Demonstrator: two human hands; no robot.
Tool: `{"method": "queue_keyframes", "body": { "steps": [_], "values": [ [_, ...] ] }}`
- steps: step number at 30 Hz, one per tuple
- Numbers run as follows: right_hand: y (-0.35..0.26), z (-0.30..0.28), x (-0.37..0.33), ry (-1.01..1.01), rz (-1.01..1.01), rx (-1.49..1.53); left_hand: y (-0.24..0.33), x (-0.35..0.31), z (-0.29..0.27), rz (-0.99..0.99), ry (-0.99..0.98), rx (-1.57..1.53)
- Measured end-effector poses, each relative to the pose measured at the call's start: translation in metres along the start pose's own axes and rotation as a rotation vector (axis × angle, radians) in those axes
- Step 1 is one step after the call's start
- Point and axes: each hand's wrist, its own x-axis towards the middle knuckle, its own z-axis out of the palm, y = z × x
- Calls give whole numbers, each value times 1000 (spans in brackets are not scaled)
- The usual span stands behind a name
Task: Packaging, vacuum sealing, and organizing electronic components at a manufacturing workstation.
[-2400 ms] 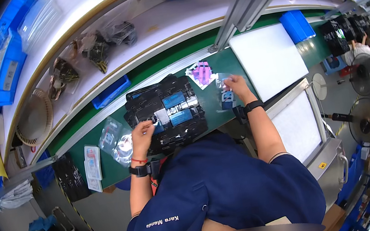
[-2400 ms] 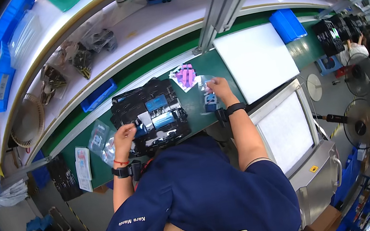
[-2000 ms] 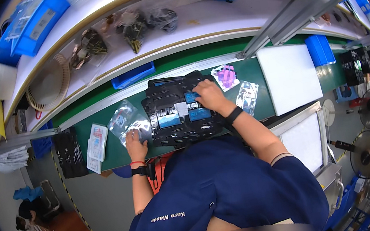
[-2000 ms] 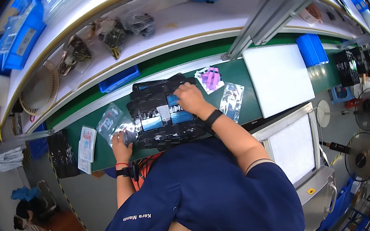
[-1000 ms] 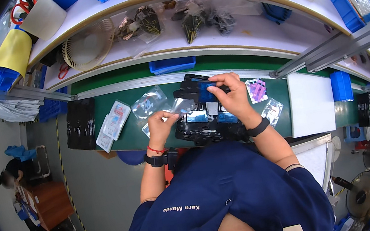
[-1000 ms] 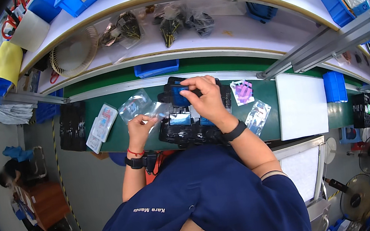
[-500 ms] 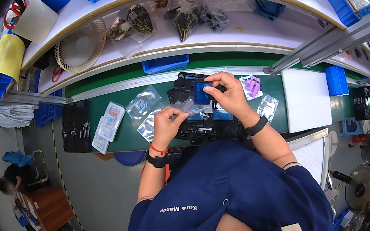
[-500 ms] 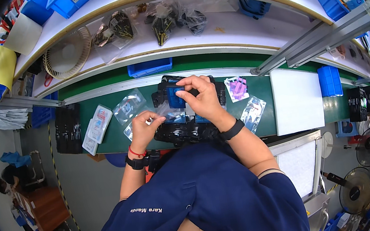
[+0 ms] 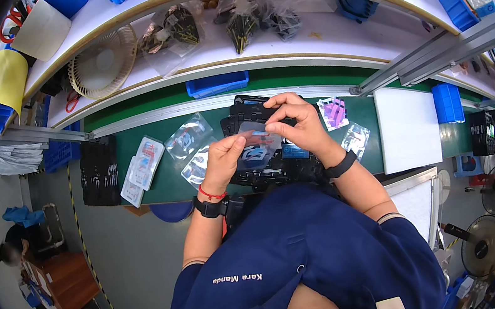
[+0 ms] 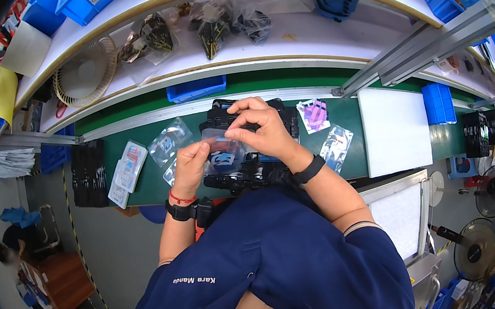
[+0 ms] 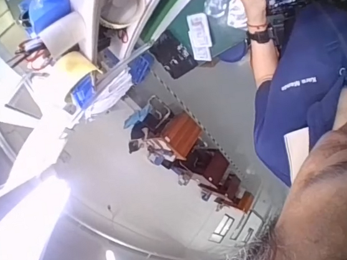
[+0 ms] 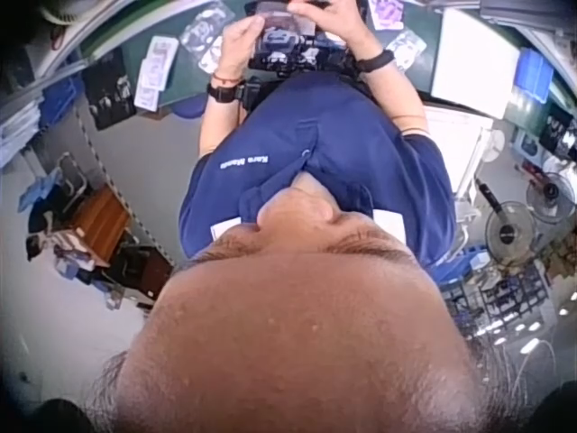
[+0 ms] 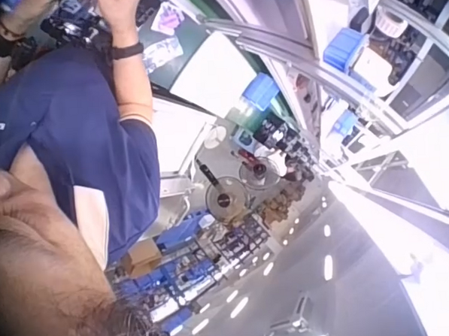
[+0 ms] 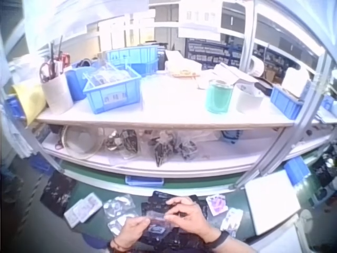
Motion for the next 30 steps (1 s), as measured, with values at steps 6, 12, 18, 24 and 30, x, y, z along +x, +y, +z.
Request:
{"method": "queue_keyframes", "body": {
  "steps": [6,12,18,24,30],
  "values": [
    [-20,-1,5,-169,306,217,9,4,3,83,-100,-3],
    [-15,-5,3,13,389,354,-16,2,-17,-9,-38,226],
    [-12,-33,-2,62,10,299,41,-7,10,385,31,698],
    [-17,-39,-1,53,77,111,30,2,4,394,12,648],
    [-16,-35,-3,91,290,219,7,16,9,34,28,213]
  ]
}}
